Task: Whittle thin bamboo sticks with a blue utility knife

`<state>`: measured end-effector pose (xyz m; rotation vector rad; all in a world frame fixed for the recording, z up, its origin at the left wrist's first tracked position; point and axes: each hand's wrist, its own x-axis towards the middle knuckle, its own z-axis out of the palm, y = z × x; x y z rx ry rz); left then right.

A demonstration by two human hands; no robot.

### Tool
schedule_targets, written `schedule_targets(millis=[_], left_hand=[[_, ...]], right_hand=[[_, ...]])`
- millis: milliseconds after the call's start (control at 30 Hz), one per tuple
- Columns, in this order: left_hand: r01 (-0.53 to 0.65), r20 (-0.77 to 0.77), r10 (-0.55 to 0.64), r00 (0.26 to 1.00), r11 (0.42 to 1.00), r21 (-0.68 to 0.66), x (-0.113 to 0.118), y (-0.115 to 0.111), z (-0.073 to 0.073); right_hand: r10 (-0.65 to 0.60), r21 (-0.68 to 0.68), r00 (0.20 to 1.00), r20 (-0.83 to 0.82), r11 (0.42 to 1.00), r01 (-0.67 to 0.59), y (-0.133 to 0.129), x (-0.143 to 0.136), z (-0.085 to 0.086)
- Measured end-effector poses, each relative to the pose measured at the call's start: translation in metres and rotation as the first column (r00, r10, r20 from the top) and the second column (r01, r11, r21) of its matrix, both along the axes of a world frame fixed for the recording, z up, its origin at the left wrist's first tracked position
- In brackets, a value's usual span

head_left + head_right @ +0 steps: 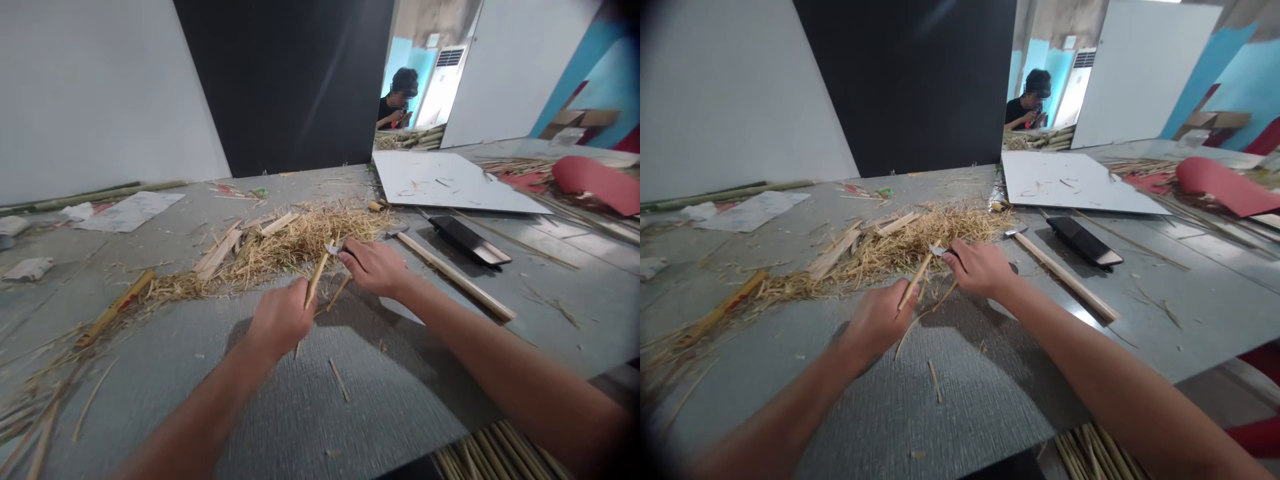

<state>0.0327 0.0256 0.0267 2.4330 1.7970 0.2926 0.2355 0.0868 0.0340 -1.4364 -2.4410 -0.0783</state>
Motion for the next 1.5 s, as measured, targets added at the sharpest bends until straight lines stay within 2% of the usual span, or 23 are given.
schedule_targets(millis=[133,200,267,333,367,433,567,700,800,1033,1500], left_hand=[[0.011,-0.01,-0.011,1.0,1.0,0.006,-0.002,0.001,0.0],[0.015,-0.019,-0.015,1.0,1.0,0.008,-0.003,-0.001,0.0],[0.001,-0.012,-0.001,1.0,1.0,0.015,-0.006,-0.004,0.001],[-0.028,0.006,0.027,1.0,0.999,0.029,-0.009,-0.005,0.002],[-0.044,0.014,0.043,0.999,0.998,0.038,-0.011,-0.005,0.002],[-0.066,0.024,0.065,0.998,0.996,0.053,-0.013,-0.003,0.001],[-0.088,0.052,0.085,0.995,0.994,0.063,-0.013,0.0,-0.004],[-0.087,0.116,0.081,0.99,0.995,0.048,-0.01,-0.001,-0.008],[-0.091,0.158,0.086,0.984,0.996,0.021,-0.009,-0.002,-0.009],[-0.054,0.23,0.039,0.972,0.997,0.057,-0.008,-0.003,-0.011],[-0.042,0.256,0.009,0.967,0.991,0.127,-0.007,0.008,-0.014]], right_hand=[[-0.032,-0.01,0.999,-0.011,0.999,0.032,0.011,0.006,-0.003],[-0.128,-0.032,0.989,-0.067,0.991,0.126,0.023,0.023,-0.001],[-0.287,-0.045,0.949,-0.128,0.958,0.283,0.035,0.043,0.003],[-0.357,0.005,0.914,-0.192,0.931,0.364,0.042,0.057,0.008],[-0.348,0.03,0.908,-0.234,0.931,0.365,0.042,0.06,0.01],[-0.255,0.044,0.926,-0.278,0.96,0.278,0.034,0.053,0.012],[-0.018,0.014,0.972,-0.234,1.0,0.022,0.003,0.017,0.011],[0.203,-0.037,0.96,-0.194,0.976,-0.214,-0.028,-0.011,0.011],[0.315,-0.07,0.938,-0.143,0.943,-0.327,-0.043,-0.022,0.009],[0.345,-0.094,0.937,-0.06,0.932,-0.349,-0.053,-0.03,0.003],[0.281,0.0,0.959,0.038,0.96,-0.281,-0.029,-0.024,0.0]])
